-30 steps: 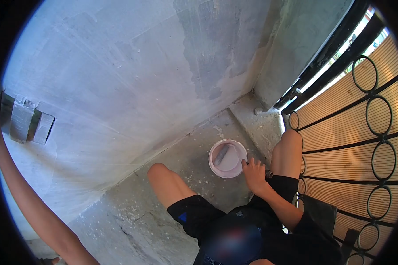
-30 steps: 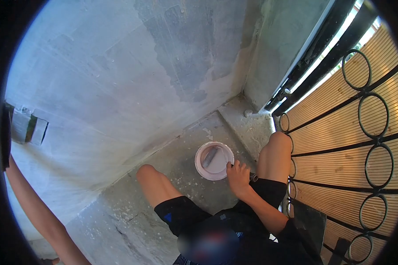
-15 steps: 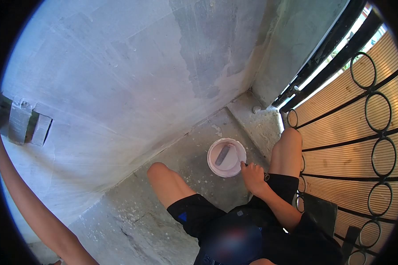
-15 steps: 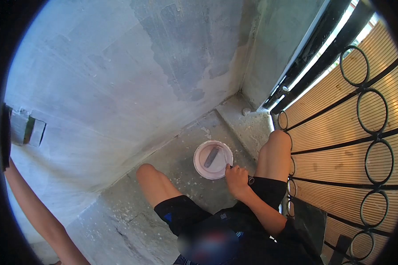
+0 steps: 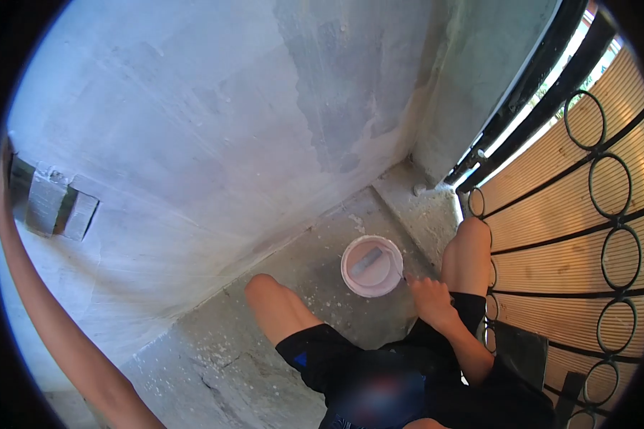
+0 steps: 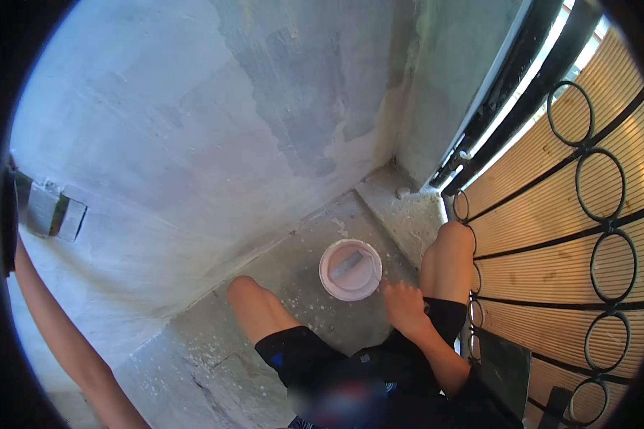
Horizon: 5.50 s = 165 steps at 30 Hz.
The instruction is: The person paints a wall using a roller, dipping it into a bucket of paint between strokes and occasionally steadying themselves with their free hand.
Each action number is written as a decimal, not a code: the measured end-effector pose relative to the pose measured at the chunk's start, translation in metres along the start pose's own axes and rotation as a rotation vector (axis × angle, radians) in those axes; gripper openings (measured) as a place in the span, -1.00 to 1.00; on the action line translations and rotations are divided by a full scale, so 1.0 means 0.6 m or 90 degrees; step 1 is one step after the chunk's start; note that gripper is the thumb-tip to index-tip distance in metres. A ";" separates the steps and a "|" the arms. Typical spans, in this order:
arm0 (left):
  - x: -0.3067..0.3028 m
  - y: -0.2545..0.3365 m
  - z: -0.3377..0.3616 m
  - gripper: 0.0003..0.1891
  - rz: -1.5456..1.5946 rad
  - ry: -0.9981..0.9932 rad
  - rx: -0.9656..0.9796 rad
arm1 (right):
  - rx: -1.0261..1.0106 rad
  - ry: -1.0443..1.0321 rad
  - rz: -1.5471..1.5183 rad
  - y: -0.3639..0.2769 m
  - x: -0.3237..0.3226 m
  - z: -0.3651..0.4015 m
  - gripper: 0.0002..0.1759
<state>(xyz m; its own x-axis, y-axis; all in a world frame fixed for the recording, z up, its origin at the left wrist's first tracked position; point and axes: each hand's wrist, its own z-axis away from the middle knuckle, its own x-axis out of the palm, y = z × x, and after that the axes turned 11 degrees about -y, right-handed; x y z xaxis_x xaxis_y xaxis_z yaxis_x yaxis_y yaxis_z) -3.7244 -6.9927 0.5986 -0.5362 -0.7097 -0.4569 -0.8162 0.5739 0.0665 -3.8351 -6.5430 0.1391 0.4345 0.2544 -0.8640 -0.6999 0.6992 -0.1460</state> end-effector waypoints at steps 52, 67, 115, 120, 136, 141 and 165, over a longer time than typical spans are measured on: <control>0.008 -0.008 -0.006 -0.19 0.025 0.034 -0.033 | -0.491 0.674 -0.520 -0.200 -0.465 -0.022 -0.53; 0.007 -0.006 -0.008 -0.17 0.063 -0.008 -0.082 | -0.452 0.534 -0.613 -0.210 -0.455 -0.036 -0.55; 0.013 -0.012 -0.009 -0.18 0.023 0.030 -0.045 | -0.437 0.559 -0.585 -0.167 -0.392 -0.100 -0.56; 0.016 -0.013 -0.010 -0.16 0.028 0.039 -0.041 | -0.409 0.554 -0.621 -0.174 -0.279 -0.133 -0.57; 0.013 -0.014 -0.010 -0.15 0.030 0.022 -0.051 | -0.402 0.597 -0.619 -0.189 -0.335 -0.101 -0.61; 0.010 -0.012 -0.010 -0.15 0.026 0.009 -0.052 | -0.436 0.593 -0.628 -0.198 -0.445 -0.063 -0.63; 0.009 -0.011 -0.009 -0.14 0.036 0.003 -0.054 | -0.282 0.464 -0.716 -0.194 -0.138 -0.138 -0.63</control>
<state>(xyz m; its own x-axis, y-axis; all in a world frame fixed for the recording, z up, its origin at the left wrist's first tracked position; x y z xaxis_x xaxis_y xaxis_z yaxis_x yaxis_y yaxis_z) -3.7228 -7.0026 0.6006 -0.5827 -0.6797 -0.4455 -0.8000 0.5761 0.1675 -3.8364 -6.7007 0.1876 0.5808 -0.7843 -0.2179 -0.3571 -0.0049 -0.9341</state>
